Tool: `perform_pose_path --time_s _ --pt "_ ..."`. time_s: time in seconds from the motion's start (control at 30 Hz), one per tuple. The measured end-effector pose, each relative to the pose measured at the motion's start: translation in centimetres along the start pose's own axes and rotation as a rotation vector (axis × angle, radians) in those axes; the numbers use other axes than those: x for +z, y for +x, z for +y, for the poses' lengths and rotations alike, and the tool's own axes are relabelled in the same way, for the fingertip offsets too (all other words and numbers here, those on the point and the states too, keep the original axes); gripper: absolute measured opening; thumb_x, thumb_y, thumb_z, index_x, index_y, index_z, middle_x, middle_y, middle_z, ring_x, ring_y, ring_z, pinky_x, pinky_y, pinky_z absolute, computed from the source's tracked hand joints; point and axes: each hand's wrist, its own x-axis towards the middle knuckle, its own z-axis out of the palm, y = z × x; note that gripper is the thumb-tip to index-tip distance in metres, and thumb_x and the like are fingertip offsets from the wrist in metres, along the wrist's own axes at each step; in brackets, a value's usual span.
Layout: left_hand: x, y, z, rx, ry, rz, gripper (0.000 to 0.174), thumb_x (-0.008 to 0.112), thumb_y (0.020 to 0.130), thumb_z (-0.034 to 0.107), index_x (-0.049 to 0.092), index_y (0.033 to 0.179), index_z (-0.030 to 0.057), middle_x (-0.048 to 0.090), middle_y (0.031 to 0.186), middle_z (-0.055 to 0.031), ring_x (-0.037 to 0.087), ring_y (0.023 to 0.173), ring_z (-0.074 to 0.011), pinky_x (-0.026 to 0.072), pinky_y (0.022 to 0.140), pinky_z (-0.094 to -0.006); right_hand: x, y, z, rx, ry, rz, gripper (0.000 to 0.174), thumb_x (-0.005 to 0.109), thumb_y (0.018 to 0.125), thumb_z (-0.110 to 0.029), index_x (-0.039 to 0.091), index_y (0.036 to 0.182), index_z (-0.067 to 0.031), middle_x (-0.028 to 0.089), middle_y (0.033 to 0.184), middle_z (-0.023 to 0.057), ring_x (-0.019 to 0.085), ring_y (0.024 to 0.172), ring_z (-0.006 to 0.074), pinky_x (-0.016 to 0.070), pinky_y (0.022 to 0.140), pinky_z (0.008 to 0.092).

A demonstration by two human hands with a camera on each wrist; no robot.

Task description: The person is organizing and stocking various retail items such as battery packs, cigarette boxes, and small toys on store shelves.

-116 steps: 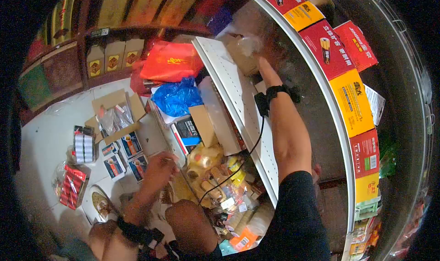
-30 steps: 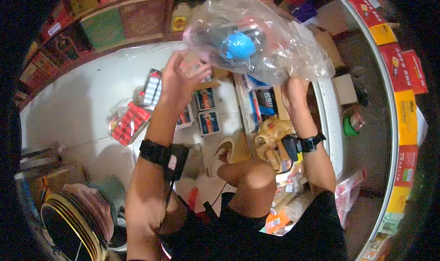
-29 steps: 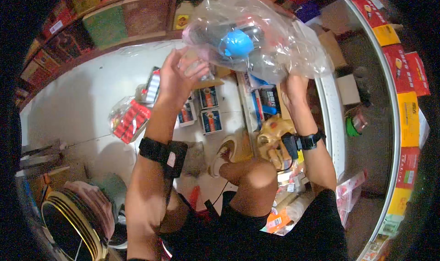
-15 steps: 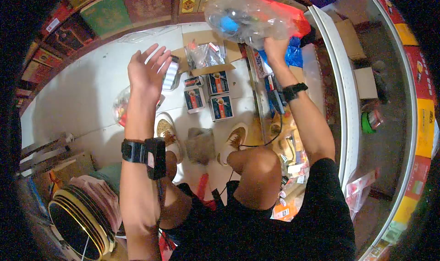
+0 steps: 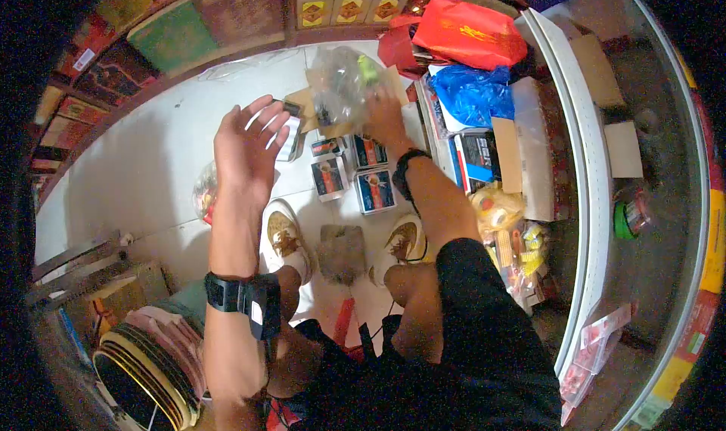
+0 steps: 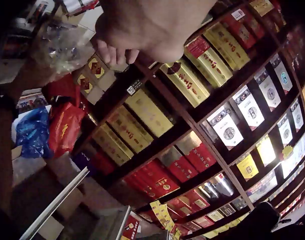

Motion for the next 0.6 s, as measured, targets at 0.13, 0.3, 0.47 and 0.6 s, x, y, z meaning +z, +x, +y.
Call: perform_pose_path --time_s 0.13,0.3,0.47,0.6 --pt "0.3 0.0 -0.5 -0.011 -0.003 -0.011 0.046 0.036 0.102 0.035 0.055 0.125 0.0 0.061 0.118 -0.0134 0.058 0.11 -0.0253 0.0454 0.097 -0.0384 1.2 -4.1 -1.4 -0.135 -0.112 0.055 0.068 0.075 0.064 -0.01 0.053 0.128 -0.0027 0.051 0.13 0.0247 0.049 0.122 0.0448 0.0349 0.11 0.0521" --pt "0.0 0.6 -1.6 -0.058 0.037 -0.035 0.043 0.041 0.1 0.037 0.057 0.122 0.0036 0.061 0.12 -0.0125 0.057 0.114 -0.0249 0.043 0.102 -0.0404 1.6 -4.4 2.7 0.111 0.514 -0.036 0.057 0.067 0.073 -0.005 0.053 0.129 -0.0049 0.052 0.13 0.0231 0.046 0.126 0.0437 0.0377 0.108 0.0511" --pt "0.3 1.2 -2.4 -0.128 -0.034 -0.12 0.043 0.044 0.099 0.038 0.056 0.122 0.0046 0.058 0.124 -0.0118 0.055 0.114 -0.0245 0.0428 0.1 -0.0386 -14.4 -7.9 0.9 -0.262 -0.076 0.108 0.043 0.064 0.076 0.0 0.059 0.118 -0.0024 0.06 0.115 0.0204 0.055 0.117 0.0397 0.0436 0.102 0.0484" --pt "1.0 2.0 -4.5 -0.163 -0.05 -0.143 0.042 0.045 0.099 0.038 0.057 0.123 0.005 0.059 0.122 -0.011 0.056 0.112 -0.0229 0.0421 0.099 -0.0368 -24.2 -8.7 2.4 -0.126 0.057 0.241 0.042 0.067 0.076 -0.002 0.06 0.117 -0.0012 0.062 0.115 0.0192 0.059 0.112 0.036 0.0476 0.097 0.0431"
